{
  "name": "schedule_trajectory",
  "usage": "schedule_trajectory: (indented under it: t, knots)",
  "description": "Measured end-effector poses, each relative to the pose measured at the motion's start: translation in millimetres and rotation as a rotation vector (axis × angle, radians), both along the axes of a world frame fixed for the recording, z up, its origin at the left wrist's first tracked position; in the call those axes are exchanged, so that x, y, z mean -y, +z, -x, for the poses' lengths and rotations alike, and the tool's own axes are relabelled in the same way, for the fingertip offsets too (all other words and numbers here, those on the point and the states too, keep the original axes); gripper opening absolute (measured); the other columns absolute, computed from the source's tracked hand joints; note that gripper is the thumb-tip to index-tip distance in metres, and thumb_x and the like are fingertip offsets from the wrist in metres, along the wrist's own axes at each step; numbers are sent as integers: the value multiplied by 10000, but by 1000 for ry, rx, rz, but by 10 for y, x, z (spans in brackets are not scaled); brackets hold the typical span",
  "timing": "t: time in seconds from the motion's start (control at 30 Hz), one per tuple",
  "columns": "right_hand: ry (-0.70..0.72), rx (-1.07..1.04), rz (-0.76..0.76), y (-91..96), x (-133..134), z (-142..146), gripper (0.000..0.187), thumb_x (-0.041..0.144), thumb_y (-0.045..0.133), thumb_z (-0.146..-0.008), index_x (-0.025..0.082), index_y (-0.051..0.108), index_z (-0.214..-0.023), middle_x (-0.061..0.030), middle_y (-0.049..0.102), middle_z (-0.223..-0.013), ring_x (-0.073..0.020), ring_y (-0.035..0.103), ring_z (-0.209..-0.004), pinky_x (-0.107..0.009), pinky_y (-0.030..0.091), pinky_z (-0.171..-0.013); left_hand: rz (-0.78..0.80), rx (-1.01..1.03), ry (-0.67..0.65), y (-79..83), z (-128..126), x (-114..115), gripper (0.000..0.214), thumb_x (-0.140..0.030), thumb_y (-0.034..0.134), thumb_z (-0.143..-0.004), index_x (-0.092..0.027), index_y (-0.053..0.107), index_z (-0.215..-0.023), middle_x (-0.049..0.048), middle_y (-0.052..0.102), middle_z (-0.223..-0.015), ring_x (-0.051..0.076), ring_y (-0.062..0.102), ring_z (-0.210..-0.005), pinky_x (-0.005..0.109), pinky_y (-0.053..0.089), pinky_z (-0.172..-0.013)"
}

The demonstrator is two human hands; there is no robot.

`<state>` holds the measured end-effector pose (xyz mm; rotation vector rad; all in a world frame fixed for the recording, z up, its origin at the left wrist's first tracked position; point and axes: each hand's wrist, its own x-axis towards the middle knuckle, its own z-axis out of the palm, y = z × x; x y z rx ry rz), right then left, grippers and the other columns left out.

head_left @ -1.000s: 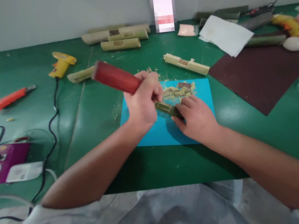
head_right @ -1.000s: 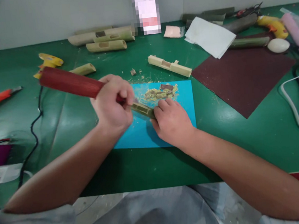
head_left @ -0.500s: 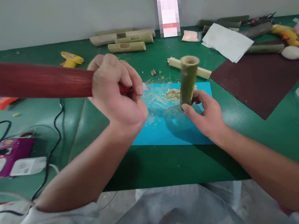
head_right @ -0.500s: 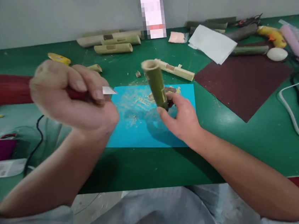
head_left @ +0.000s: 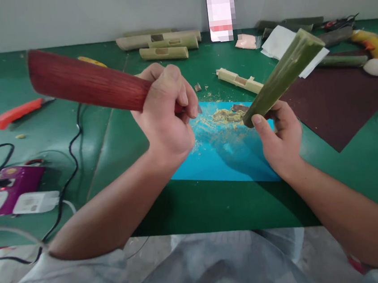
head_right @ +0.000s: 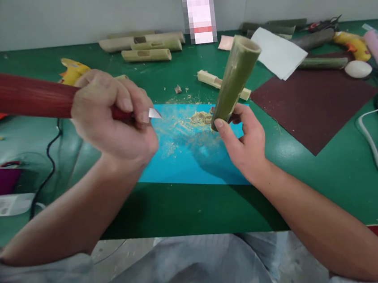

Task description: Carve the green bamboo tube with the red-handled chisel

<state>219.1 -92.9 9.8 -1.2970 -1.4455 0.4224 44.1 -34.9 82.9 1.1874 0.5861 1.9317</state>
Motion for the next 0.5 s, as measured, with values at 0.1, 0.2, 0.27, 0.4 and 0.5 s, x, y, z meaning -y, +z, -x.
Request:
schedule_trajectory:
  t: [0.1, 0.2, 0.27, 0.4, 0.5]
  knots:
    - [-13, 34, -3, 4, 2, -5, 297, 529, 576, -1001, 277, 616, -1154, -53, 711, -1020, -217, 664, -925, -416, 567, -844, 8, 11, -17, -9, -19, 10, 383, -130, 597, -840, -197, 421, -507, -75, 316, -416, 54, 355, -338, 249, 216, -384]
    - [11, 37, 20, 25, 4, -15, 277, 515, 611, -985, 273, 623, -1120, -40, 713, -983, -210, 669, -898, -404, 569, -834, 36, 10, -30, -19, -22, 15, 377, -104, 593, -842, -188, 434, -510, -73, 343, -420, 56, 386, -345, 243, 240, -394]
    - [24, 26, 18, 42, 13, -15, 261, 498, 625, -980, 268, 629, -1103, -39, 716, -978, -210, 673, -894, -404, 567, -834, 35, 5, -28, -24, -15, 9, 380, -112, 603, -837, -189, 435, -505, -71, 343, -409, 59, 377, -341, 245, 226, -386]
    - [36, 36, -11, 66, 37, 5, 238, 481, 640, -971, 271, 636, -1083, -35, 729, -976, -214, 678, -894, -410, 560, -843, -5, -1, -33, -37, 0, -17, 365, -105, 592, -818, -194, 435, -501, -72, 342, -405, 56, 355, -332, 249, 222, -378]
    - [55, 45, 16, 68, 34, 22, 225, 467, 642, -964, 273, 643, -1077, -32, 739, -972, -214, 679, -884, -414, 558, -841, -15, -12, -33, -35, -5, -16, 369, -110, 598, -820, -196, 430, -503, -75, 338, -411, 56, 369, -331, 247, 221, -371]
